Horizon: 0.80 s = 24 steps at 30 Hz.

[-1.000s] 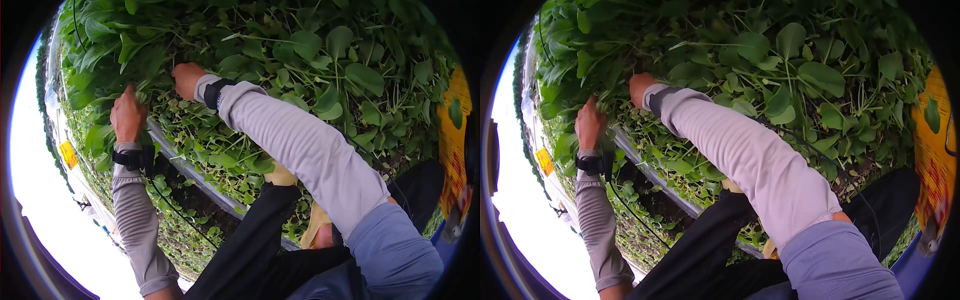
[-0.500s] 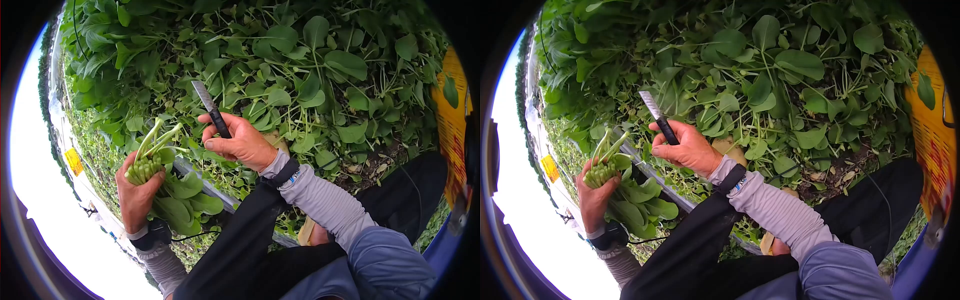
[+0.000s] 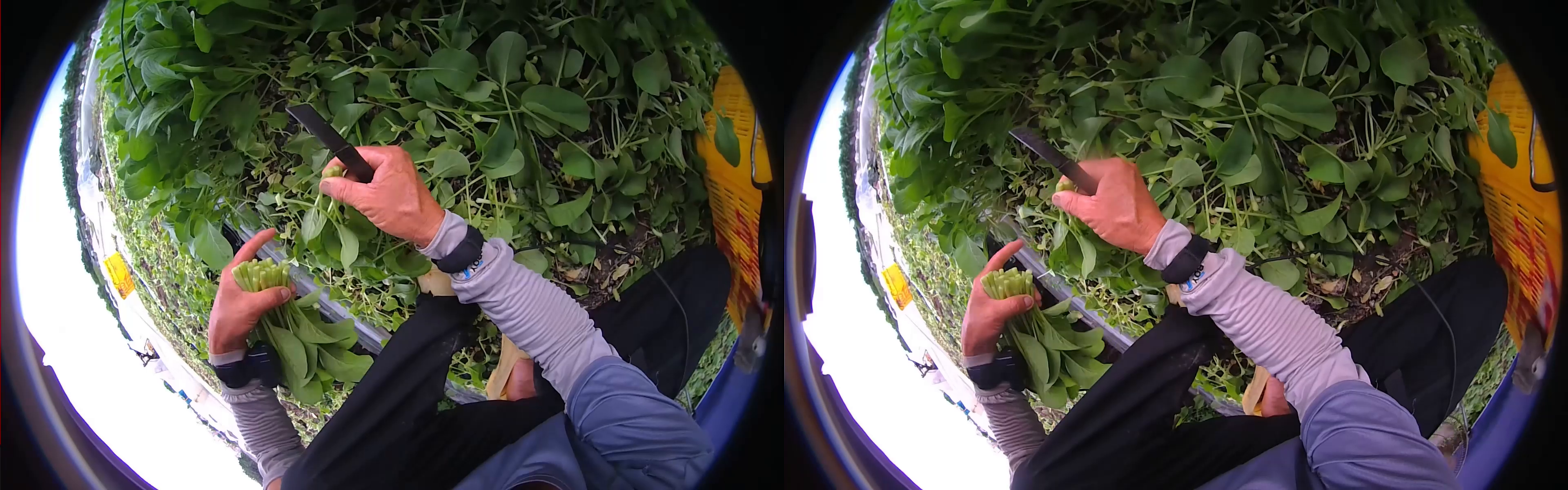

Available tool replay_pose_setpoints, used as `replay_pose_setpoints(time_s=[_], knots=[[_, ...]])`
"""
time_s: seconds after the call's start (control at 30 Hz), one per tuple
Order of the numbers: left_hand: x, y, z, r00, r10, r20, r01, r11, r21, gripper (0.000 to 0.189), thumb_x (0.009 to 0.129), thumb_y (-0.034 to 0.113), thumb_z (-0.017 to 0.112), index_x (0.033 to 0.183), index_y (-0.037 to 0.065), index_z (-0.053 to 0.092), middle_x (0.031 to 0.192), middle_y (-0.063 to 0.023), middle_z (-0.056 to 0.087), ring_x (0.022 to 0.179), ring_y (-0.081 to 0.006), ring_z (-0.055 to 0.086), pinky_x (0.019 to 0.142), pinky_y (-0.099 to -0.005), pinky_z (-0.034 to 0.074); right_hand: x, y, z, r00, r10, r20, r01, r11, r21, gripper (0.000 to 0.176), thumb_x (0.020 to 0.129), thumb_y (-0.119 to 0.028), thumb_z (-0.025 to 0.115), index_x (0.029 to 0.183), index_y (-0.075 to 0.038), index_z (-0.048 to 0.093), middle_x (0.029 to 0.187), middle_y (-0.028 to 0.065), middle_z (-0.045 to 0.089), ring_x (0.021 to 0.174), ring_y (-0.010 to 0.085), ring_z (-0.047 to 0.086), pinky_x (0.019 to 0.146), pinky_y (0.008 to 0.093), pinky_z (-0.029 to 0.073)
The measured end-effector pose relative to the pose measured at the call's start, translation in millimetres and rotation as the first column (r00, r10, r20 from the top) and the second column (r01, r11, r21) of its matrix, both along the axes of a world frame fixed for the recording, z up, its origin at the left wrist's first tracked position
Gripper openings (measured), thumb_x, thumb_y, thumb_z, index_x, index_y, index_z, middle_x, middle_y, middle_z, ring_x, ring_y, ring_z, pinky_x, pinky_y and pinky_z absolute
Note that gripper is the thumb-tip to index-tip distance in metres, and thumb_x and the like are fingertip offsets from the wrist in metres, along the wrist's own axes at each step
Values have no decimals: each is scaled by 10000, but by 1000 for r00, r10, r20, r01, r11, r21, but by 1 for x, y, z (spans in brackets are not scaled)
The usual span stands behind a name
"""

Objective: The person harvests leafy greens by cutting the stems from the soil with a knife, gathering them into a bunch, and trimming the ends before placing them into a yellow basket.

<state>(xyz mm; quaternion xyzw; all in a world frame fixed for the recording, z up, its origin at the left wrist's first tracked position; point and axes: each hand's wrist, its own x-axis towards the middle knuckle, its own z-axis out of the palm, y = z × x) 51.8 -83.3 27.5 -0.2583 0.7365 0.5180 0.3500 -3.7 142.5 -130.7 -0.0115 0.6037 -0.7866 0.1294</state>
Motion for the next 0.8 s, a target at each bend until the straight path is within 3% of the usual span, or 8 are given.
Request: replay_pose_setpoints(time_s=[0.07, 0.13, 0.2, 0.3, 0.4, 0.47, 0.57, 0.8], knots=[[4, -13, 8, 942, -286, -174, 146, 820, -554, 488, 778, -72, 757, 1255, -15, 677, 983, -61, 751, 884, -129, 703, 854, -291, 578, 5, 3, -7, 999, -15, -47, 24, 980, 196, 284, 876, -228, 785, 860, 35, 679, 640, 179, 572, 576, 291, 564, 603, 421, 467], [7, 4, 25, 926, -307, -220, 96, 754, -650, 365, 802, -54, 755, 1162, -12, 718, 988, -45, 752, 882, -104, 686, 838, -277, 571, 9, 1, 8, 993, 86, -85, -73, 986, 151, 281, 871, -224, 780, 861, 37, 677, 652, 192, 584, 583, 319, 563, 604, 427, 468], [5, 32, 37, 871, -311, -379, 28, 803, -595, 312, 823, -31, 759, 1133, -15, 718, 988, -42, 753, 882, -96, 683, 834, -269, 564, 14, -5, 23, 955, 227, -191, -216, 973, 79, 282, 874, -223, 795, 879, 39, 691, 669, 190, 602, 588, 321, 573, 602, 423, 470], [1, 44, 30, 862, -270, -428, 44, 883, -468, 294, 827, -28, 760, 1117, -12, 712, 983, -36, 744, 877, -94, 675, 833, -257, 553, 19, -18, 35, 934, 211, -287, -278, 936, -216, 273, 892, -212, 828, 935, 33, 716, 714, 182, 625, 622, 245, 588, 616, 393, 476], [-11, 31, 9, 860, -189, -474, 155, 982, -110, 333, 827, -37, 748, 1151, 0, 679, 1183, -57, 702, 1052, -130, 665, 955, -278, 523, 20, -14, 41, 957, 220, -188, -264, 931, -253, 268, 900, -207, 824, 967, 29, 715, 728, 171, 638, 642, 200, 585, 627, 380, 484], [-4, 28, -1, 932, 61, -358, -32, 996, 86, 433, 824, -31, 763, 1238, -1, 639, 1178, -60, 707, 1074, -132, 674, 969, -297, 541, 23, -20, 32, 948, 220, -231, -256, 956, -140, 268, 910, -201, 815, 1005, 30, 715, 744, 156, 656, 662, 154, 580, 638, 366, 493], [-2, 30, -17, 925, 172, -340, -112, 976, 187, 499, 829, -47, 767, 1300, -3, 605, 1184, -69, 711, 1072, -138, 689, 972, -304, 562, 34, -33, 31, 995, 88, -57, -101, 952, -287, 233, 910, -175, 798, 952, 25, 688, 729, 79, 647, 682, 127, 582, 640, 346, 498], [10, 19, -49, 903, 314, -292, -291, 949, 120, 464, 852, -57, 763, 1293, -18, 620, 1119, -72, 734, 990, -148, 717, 912, -303, 591, 53, -56, 25, 940, 86, 329, 58, 913, -404, 212, 931, -171, 797, 942, 4, 679, 720, 15, 646, 647, 88, 587, 590, 286, 488]])
